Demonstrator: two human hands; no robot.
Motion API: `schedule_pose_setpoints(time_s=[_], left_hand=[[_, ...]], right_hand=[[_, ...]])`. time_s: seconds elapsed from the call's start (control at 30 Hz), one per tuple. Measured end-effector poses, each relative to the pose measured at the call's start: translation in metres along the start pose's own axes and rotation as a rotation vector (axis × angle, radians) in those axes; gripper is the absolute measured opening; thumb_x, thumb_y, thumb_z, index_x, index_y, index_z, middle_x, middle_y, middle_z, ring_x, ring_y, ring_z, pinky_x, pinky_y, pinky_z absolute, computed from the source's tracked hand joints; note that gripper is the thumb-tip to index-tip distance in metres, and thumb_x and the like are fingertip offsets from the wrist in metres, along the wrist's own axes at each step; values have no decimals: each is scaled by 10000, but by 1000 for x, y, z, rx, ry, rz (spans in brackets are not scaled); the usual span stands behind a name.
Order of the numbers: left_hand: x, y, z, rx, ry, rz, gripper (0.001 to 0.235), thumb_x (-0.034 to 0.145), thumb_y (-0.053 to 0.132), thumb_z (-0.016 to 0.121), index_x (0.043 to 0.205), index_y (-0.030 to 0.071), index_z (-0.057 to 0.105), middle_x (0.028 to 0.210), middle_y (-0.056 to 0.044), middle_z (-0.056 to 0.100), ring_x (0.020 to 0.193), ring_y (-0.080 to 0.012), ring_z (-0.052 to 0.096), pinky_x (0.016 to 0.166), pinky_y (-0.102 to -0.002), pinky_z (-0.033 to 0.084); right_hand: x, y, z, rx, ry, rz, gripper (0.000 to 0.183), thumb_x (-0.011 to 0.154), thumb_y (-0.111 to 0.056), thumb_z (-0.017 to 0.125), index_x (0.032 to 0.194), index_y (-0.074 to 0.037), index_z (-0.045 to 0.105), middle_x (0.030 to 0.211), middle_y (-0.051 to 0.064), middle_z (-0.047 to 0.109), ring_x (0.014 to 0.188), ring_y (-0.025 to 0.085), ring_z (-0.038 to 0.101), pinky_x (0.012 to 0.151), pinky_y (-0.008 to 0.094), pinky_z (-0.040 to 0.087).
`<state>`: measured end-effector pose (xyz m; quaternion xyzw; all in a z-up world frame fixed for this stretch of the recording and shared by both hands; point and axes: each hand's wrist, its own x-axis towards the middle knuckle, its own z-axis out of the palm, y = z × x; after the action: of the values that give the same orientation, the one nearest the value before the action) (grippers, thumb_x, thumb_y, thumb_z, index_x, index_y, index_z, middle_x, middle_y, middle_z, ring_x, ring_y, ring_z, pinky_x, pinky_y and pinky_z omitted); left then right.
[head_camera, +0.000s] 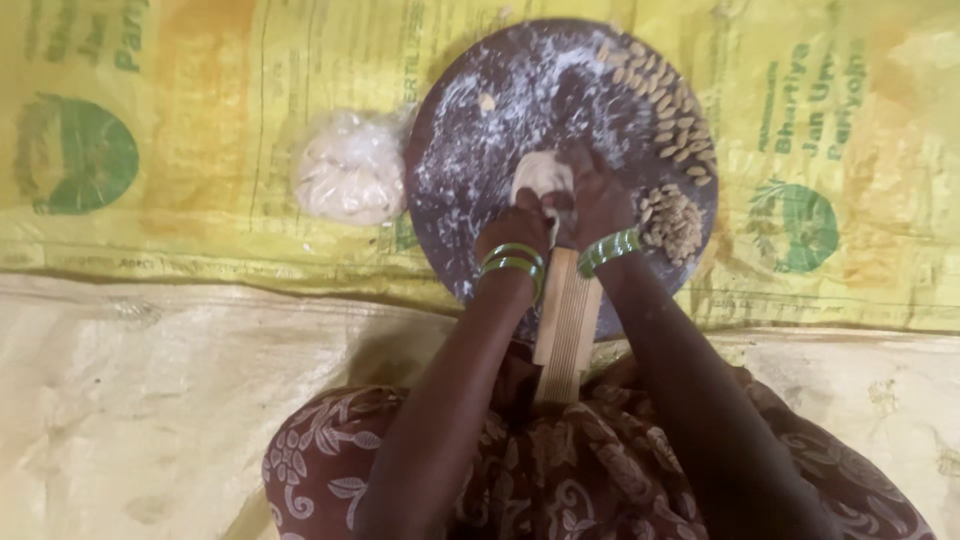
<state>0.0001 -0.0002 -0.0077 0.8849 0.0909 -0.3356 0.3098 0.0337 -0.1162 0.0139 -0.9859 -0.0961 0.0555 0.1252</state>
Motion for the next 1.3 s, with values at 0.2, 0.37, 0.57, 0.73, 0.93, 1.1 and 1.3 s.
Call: schedule_pose_setpoints(time_s=[0.2, 0.37, 0.57, 0.73, 0.93, 1.1, 1.3], left_hand=[[29, 4, 56, 111, 310, -47, 160, 1034, 185, 487, 1106, 60, 556, 964, -165, 705, 817, -302, 744, 630, -442, 601], [31, 13, 105, 346, 610, -62, 108, 954, 154, 562, 1032, 87, 594, 849, -81, 669, 707, -206, 711, 491, -391, 567], [34, 16, 107, 344, 508, -42, 145, 950, 204, 574, 1026, 82, 598, 863, -108, 678, 718, -221, 730, 533, -388, 570], [38, 9, 82, 168, 380, 70, 146, 1019, 161, 523, 1108, 55, 570, 950, -158, 707, 821, -323, 764, 621, -429, 618], [21, -3, 46, -98, 265, 115, 293, 951, 220, 492, 1225, 123, 532, 1103, -190, 697, 961, -363, 724, 806, -469, 588], [13, 3, 14, -9, 130, 128, 300, 1097, 276, 393, 1219, 62, 565, 1149, -219, 717, 1062, -380, 714, 876, -472, 583], [12, -1, -8, 32, -11, 37, 386, 1048, 273, 443, 1381, 83, 490, 1231, -186, 699, 1122, -365, 703, 879, -481, 590]], right_hand=[[41, 12, 22, -83, 9, -90, 541, 709, -129, 902, 1180, -55, 646, 1145, 164, 697, 1002, 353, 708, 880, 432, 566], [85, 19, 15, -46, -321, 32, 342, 770, -120, 875, 1080, -130, 732, 1138, 110, 744, 1035, 308, 717, 918, 437, 557], [110, 17, 17, -137, -371, -64, 422, 703, -23, 863, 1089, -137, 738, 1146, 138, 734, 1042, 334, 707, 922, 457, 549], [73, 13, 22, -7, -179, 188, 241, 981, -172, 693, 1211, -100, 677, 1155, 202, 705, 1002, 370, 707, 860, 483, 572], [13, -2, 17, -97, 17, -28, 676, 717, -200, 806, 1319, -27, 552, 1385, 270, 548, 1244, 447, 542, 969, 507, 502], [-19, -1, 4, -41, 172, -104, 536, 869, -133, 740, 1367, -28, 572, 1353, 242, 568, 1233, 441, 548, 1044, 498, 482], [-60, -19, -5, -67, 177, -151, 422, 786, -92, 756, 1184, -56, 622, 1192, 204, 589, 1153, 402, 578, 939, 479, 536]])
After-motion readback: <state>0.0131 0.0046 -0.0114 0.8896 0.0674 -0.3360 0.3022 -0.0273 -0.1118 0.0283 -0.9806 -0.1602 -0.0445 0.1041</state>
